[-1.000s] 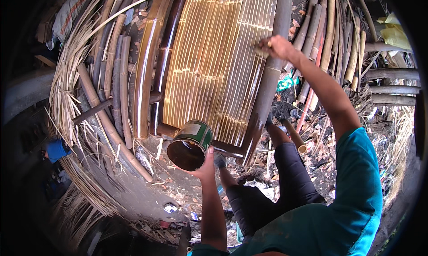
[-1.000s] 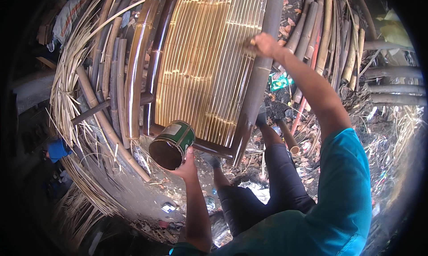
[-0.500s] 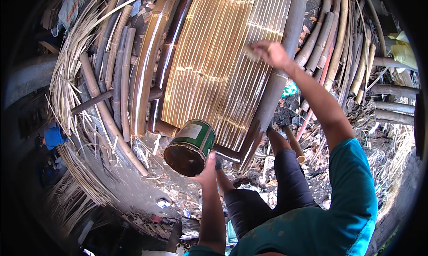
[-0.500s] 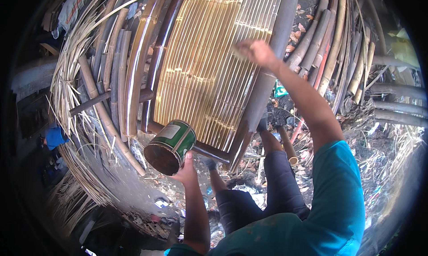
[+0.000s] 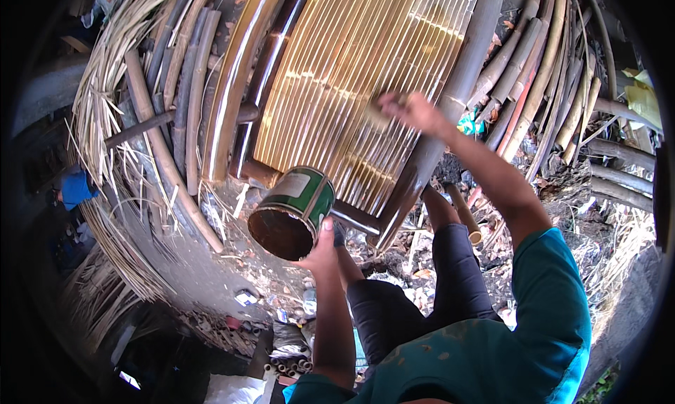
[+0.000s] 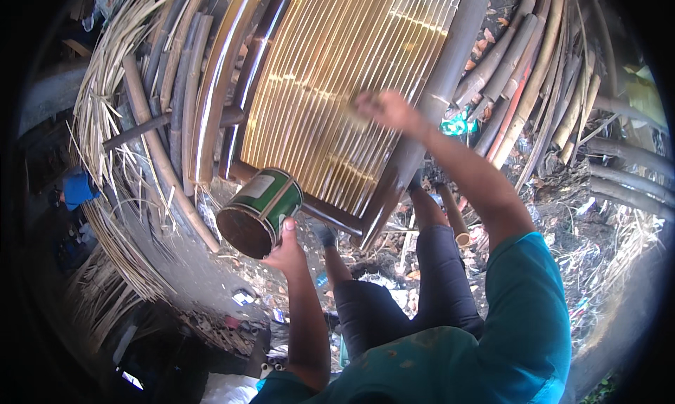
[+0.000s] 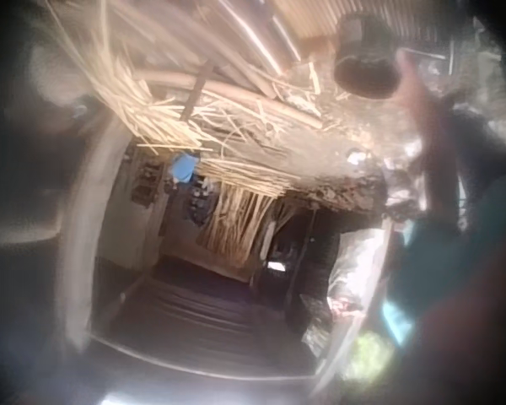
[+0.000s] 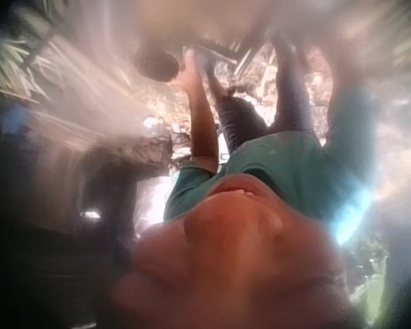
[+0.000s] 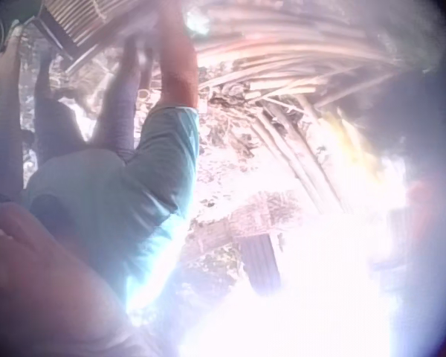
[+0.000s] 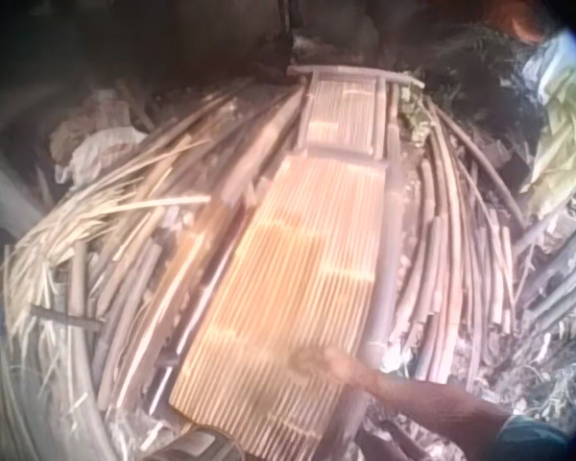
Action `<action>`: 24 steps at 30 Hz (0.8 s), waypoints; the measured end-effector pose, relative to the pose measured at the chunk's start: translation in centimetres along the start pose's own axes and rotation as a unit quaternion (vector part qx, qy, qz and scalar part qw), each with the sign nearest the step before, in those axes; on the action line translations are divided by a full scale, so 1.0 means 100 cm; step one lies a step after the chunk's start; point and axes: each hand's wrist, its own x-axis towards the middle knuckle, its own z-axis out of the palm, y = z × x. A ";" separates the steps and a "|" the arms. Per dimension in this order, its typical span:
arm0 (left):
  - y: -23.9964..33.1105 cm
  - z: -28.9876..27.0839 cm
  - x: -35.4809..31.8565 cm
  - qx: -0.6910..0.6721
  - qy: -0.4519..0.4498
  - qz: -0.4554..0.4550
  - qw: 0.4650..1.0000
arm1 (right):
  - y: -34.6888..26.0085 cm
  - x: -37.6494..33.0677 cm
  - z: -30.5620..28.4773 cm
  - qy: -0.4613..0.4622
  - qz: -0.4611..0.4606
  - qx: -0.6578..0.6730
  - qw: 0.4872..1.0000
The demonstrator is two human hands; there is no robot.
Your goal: The person applies a dark finish to bamboo furniture using a brush and a paint can. They coat the frame of a bamboo chair and then a bamboo mat, repeatedly dipping the brush into the can to maintain coverage.
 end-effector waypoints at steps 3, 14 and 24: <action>0.000 -0.003 0.008 -0.029 0.004 0.001 1.000 | -0.005 0.025 -0.141 0.327 -0.051 -0.275 0.902; -0.018 -0.057 0.027 -0.011 0.018 -0.016 1.000 | -0.065 -0.160 0.179 -0.055 0.000 -0.142 0.988; -0.034 -0.088 0.027 -0.041 0.058 -0.006 0.997 | -0.024 -0.113 0.179 0.188 -0.118 -0.228 0.948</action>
